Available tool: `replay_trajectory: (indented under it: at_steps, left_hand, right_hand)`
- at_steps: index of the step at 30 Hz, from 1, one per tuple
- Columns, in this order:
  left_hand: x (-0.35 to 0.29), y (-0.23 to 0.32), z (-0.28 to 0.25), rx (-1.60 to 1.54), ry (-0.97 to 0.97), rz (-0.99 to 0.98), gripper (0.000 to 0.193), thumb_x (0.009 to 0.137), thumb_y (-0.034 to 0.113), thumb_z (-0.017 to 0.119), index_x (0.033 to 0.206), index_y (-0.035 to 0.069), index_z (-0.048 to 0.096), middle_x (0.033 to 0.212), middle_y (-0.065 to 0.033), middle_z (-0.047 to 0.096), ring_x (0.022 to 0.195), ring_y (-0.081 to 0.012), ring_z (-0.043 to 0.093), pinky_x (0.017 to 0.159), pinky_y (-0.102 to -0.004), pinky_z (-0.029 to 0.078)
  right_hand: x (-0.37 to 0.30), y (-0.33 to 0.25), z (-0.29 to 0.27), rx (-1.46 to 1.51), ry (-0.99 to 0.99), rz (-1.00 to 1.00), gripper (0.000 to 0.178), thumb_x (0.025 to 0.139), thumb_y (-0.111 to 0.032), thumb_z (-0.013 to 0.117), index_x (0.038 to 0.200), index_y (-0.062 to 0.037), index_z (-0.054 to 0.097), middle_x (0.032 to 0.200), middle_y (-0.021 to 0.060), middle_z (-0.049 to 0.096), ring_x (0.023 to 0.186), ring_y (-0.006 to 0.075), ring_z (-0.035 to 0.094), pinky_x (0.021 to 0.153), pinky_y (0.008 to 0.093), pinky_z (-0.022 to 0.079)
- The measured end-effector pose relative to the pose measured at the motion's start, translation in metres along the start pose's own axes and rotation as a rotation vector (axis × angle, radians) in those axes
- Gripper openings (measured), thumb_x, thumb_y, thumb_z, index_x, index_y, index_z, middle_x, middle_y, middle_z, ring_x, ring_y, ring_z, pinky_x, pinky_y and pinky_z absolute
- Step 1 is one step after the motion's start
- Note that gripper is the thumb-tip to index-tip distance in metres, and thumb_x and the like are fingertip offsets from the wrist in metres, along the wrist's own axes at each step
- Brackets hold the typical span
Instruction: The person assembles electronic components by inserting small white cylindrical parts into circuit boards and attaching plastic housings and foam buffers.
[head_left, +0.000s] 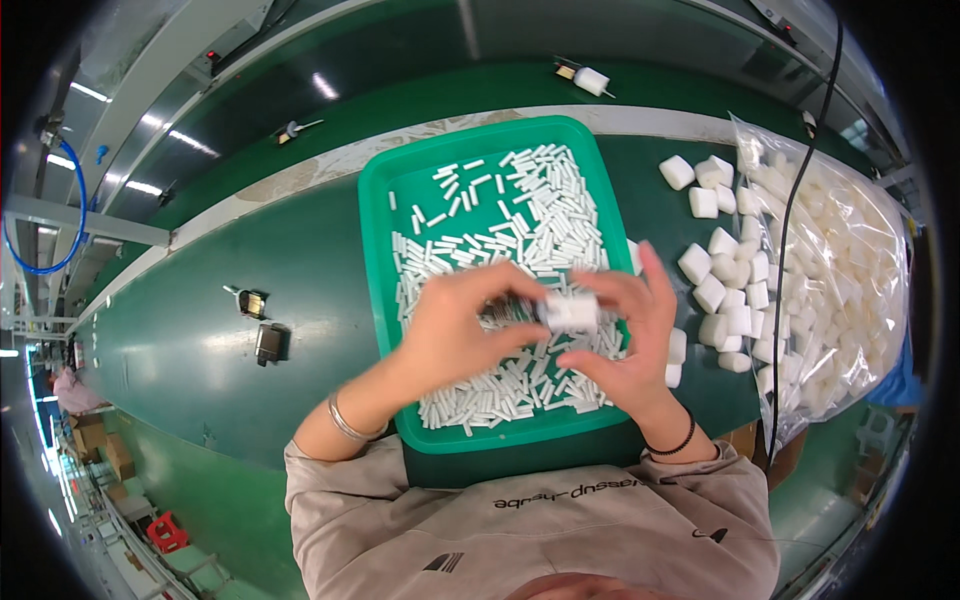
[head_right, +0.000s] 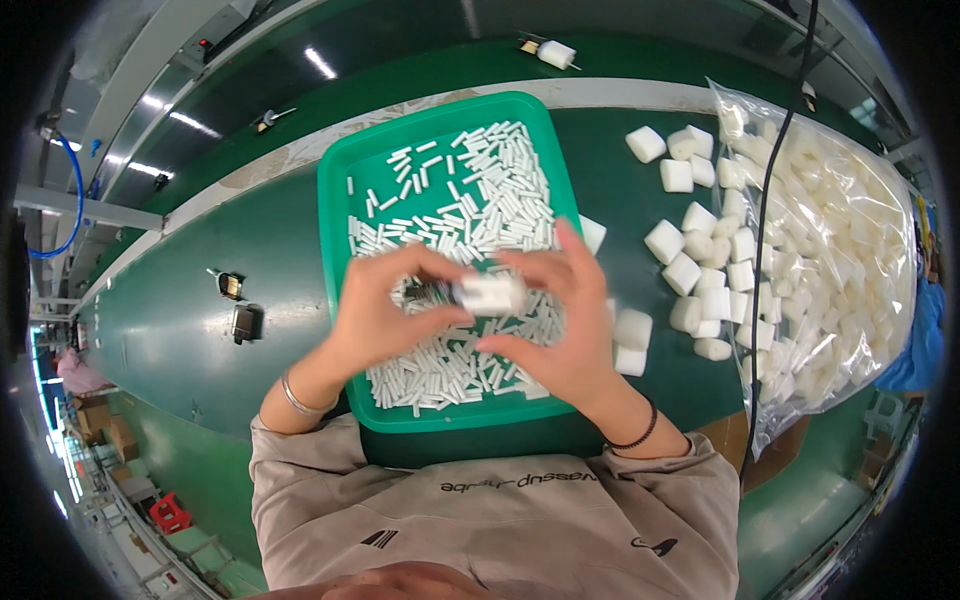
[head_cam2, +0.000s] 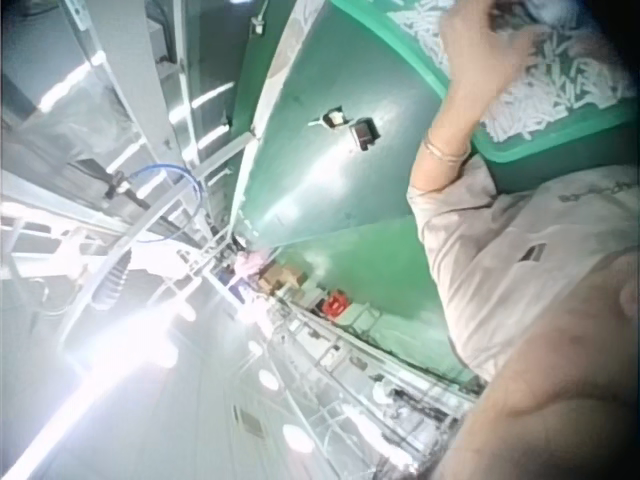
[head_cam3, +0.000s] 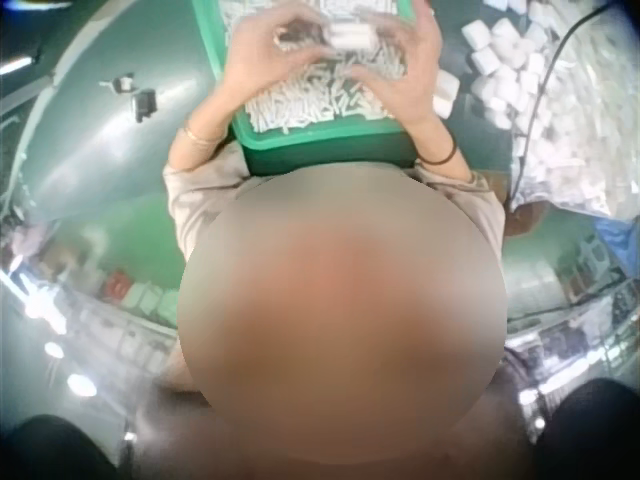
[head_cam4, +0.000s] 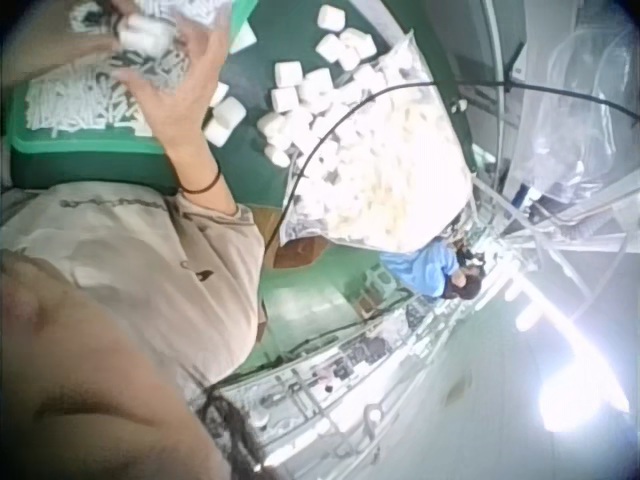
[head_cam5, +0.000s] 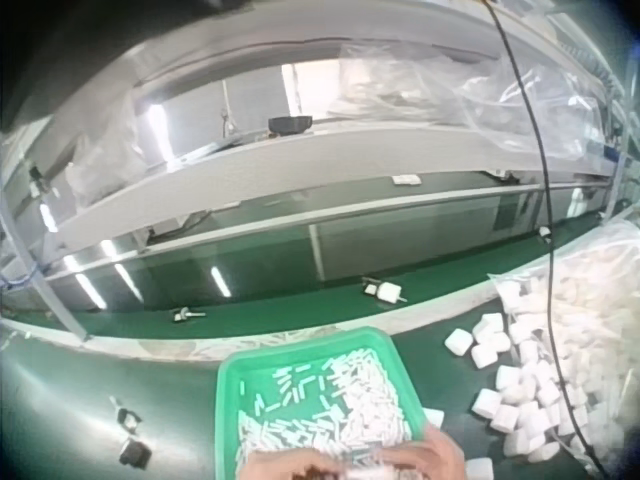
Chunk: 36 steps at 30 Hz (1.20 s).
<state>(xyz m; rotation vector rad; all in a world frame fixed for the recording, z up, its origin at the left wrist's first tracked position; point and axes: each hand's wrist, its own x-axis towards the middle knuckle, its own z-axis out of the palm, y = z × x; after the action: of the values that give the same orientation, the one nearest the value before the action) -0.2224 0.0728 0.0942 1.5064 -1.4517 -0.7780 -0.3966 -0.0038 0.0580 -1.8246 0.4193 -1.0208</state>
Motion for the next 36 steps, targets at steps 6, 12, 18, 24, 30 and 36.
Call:
replay_trajectory:
  at_steps: [6,12,18,24,30,36]
  left_hand:
    - [0.055,-0.133,-0.154,0.539,0.640,-0.089,0.028,0.069,0.014,0.071,0.093,0.005,0.061,0.082,-0.0018,0.062,0.071,-0.0103,0.057,0.061,-0.0223,0.043]
    - [0.045,-0.226,-0.266,0.699,1.099,-0.720,0.052,0.061,0.039,0.073,0.101,0.009,0.059,0.088,-0.0080,0.065,0.084,-0.0230,0.062,0.077,-0.0317,0.046]
    - [0.078,-0.232,-0.258,1.341,0.756,-0.138,0.050,0.077,0.047,0.057,0.116,0.016,0.052,0.126,-0.0052,0.046,0.123,-0.0321,0.029,0.095,-0.0485,0.028]
    - [0.103,-0.205,-0.224,1.314,0.369,-0.355,0.039,0.078,0.045,0.055,0.106,0.017,0.057,0.109,-0.0051,0.058,0.115,-0.0273,0.041,0.095,-0.0535,0.021]
    - [0.099,-0.109,-0.153,0.788,0.505,0.173,0.044,0.060,0.021,0.077,0.094,0.003,0.056,0.087,-0.0085,0.060,0.076,-0.0213,0.058,0.072,-0.0288,0.046]
    - [0.046,-0.029,-0.034,0.632,0.286,0.553,0.045,0.051,0.017,0.082,0.085,0.004,0.056,0.086,-0.0084,0.057,0.071,-0.0173,0.055,0.056,-0.0247,0.046]
  right_hand:
    - [0.001,0.006,-0.011,-0.416,-0.331,-0.052,0.046,0.060,-0.025,0.074,0.100,-0.0069,0.059,0.094,0.0047,0.056,0.085,0.0247,0.049,0.072,0.0338,0.043]
    - [0.000,0.016,-0.007,-0.444,-0.730,-0.139,0.039,0.060,-0.028,0.072,0.092,-0.0092,0.059,0.085,0.0005,0.051,0.082,0.0177,0.047,0.063,0.0298,0.041]
    - [-0.005,0.021,-0.003,-0.449,-0.674,-0.139,0.012,0.062,-0.008,0.057,0.073,-0.0091,0.052,0.076,0.0002,0.044,0.075,0.0164,0.044,0.060,0.0274,0.041]
    - [-0.005,0.022,-0.003,-0.457,-0.654,-0.154,0.012,0.063,-0.010,0.061,0.073,-0.0094,0.054,0.075,0.0000,0.046,0.074,0.0161,0.047,0.058,0.0270,0.042]
    - [-0.001,0.016,-0.009,-0.145,-0.322,0.048,0.016,0.068,-0.013,0.070,0.084,-0.0105,0.066,0.072,0.0029,0.058,0.065,0.0181,0.054,0.055,0.0267,0.042]
    - [-0.002,0.016,-0.020,0.192,-0.021,0.322,0.010,0.075,-0.001,0.062,0.085,-0.0011,0.063,0.081,0.0072,0.058,0.068,0.0112,0.054,0.053,0.0212,0.047]
